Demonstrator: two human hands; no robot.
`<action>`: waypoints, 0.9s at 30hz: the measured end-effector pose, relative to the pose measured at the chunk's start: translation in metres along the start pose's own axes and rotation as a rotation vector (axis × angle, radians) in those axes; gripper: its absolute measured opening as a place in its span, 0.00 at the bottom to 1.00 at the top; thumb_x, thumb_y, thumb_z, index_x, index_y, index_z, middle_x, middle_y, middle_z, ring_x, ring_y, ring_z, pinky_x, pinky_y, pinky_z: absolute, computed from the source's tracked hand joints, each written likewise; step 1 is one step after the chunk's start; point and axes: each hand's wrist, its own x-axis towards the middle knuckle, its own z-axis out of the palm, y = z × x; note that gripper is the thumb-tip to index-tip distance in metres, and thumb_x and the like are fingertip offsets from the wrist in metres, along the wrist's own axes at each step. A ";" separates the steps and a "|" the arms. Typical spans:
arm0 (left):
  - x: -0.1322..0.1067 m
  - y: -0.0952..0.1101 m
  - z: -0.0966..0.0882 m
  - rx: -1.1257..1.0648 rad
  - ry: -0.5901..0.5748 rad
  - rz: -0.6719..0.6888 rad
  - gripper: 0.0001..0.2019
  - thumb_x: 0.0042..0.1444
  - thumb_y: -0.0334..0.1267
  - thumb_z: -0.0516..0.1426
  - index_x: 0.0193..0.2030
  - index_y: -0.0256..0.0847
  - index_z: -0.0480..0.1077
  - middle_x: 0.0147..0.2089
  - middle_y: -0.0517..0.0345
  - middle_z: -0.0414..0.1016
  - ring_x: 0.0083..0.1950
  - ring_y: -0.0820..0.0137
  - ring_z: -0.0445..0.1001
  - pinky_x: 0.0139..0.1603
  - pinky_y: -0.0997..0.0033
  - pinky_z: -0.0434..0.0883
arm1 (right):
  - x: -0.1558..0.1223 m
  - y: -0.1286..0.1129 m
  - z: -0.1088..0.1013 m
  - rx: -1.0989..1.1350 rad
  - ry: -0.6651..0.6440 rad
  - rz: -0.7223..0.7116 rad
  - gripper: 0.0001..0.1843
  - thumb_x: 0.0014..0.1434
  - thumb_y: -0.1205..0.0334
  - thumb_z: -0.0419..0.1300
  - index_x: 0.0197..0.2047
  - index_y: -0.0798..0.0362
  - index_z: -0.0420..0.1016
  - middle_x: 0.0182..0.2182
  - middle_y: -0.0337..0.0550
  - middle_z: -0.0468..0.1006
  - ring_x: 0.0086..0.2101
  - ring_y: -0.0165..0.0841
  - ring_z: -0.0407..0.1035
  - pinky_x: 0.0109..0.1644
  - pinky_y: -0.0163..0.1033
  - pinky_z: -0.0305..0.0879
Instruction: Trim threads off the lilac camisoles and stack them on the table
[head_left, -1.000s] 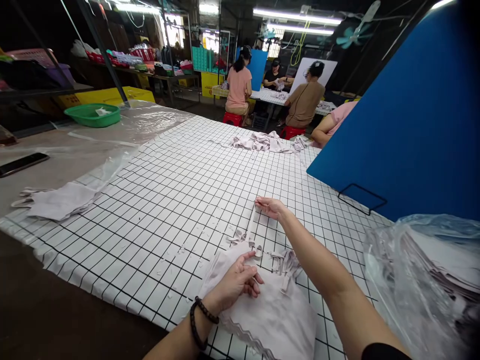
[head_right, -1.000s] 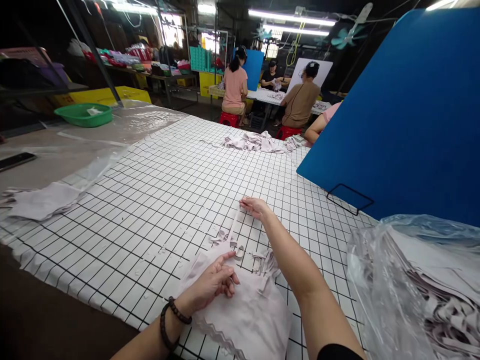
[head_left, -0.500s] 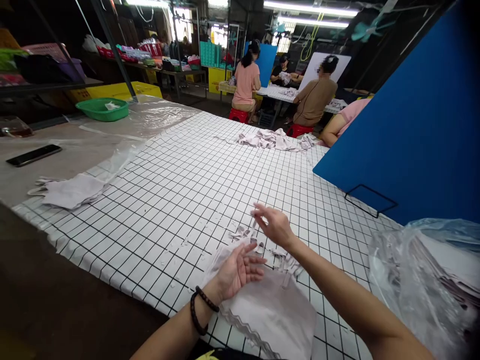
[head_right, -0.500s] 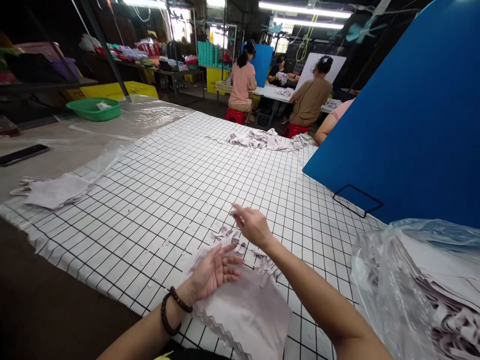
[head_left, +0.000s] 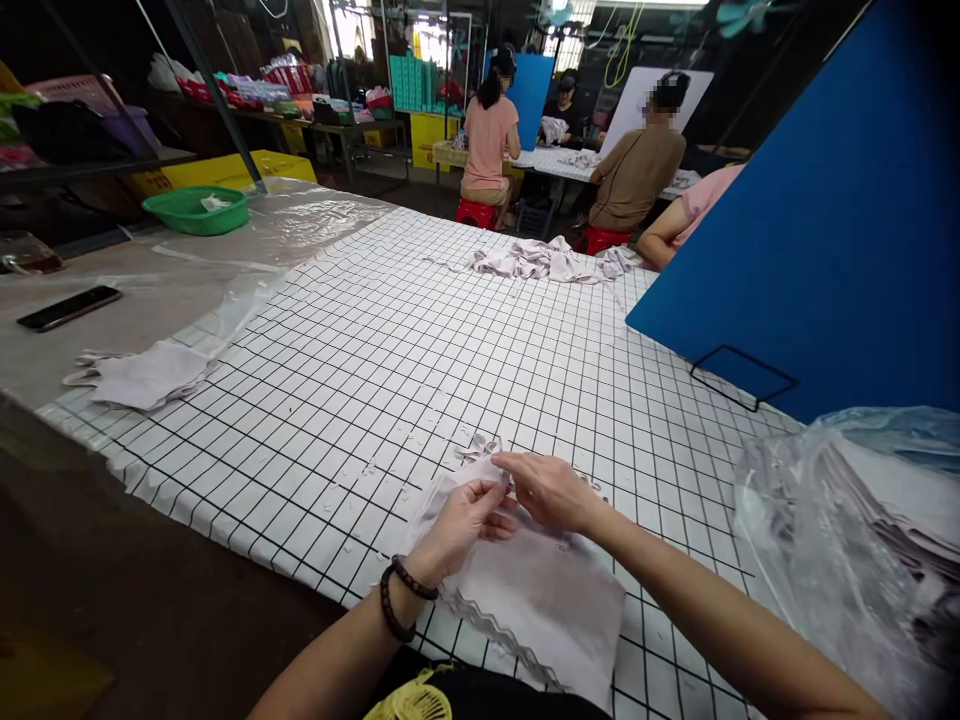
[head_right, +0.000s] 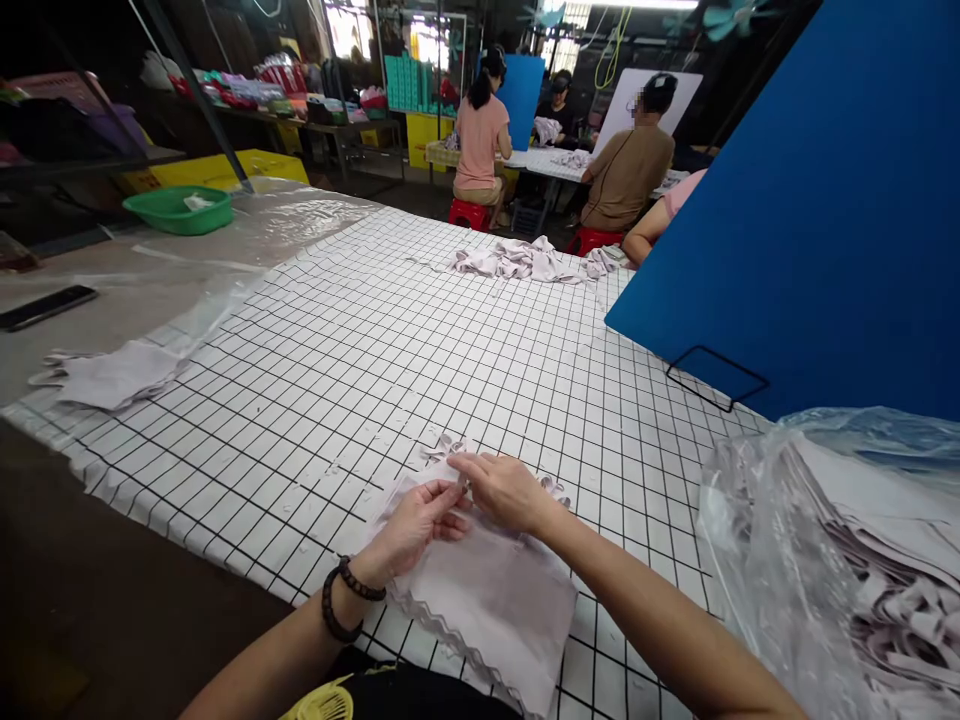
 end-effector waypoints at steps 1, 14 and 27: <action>-0.001 -0.001 0.000 0.086 0.012 0.015 0.20 0.54 0.52 0.58 0.41 0.35 0.67 0.40 0.50 0.75 0.27 0.74 0.75 0.28 0.75 0.72 | 0.001 -0.005 -0.007 0.116 -0.045 0.050 0.24 0.61 0.68 0.50 0.61 0.53 0.59 0.52 0.51 0.72 0.41 0.34 0.69 0.39 0.37 0.65; -0.016 0.001 -0.011 0.978 0.219 0.222 0.18 0.57 0.48 0.53 0.50 0.40 0.66 0.28 0.61 0.71 0.27 0.70 0.71 0.29 0.72 0.66 | 0.015 -0.011 -0.016 0.545 -0.296 0.504 0.09 0.58 0.60 0.56 0.32 0.54 0.76 0.26 0.39 0.75 0.26 0.28 0.66 0.30 0.32 0.59; -0.009 0.000 -0.026 0.945 0.191 0.221 0.12 0.54 0.47 0.56 0.39 0.42 0.68 0.26 0.60 0.72 0.25 0.68 0.69 0.27 0.73 0.61 | 0.027 -0.027 0.007 0.476 -0.225 0.510 0.07 0.52 0.67 0.55 0.28 0.55 0.74 0.27 0.41 0.75 0.28 0.29 0.66 0.31 0.32 0.58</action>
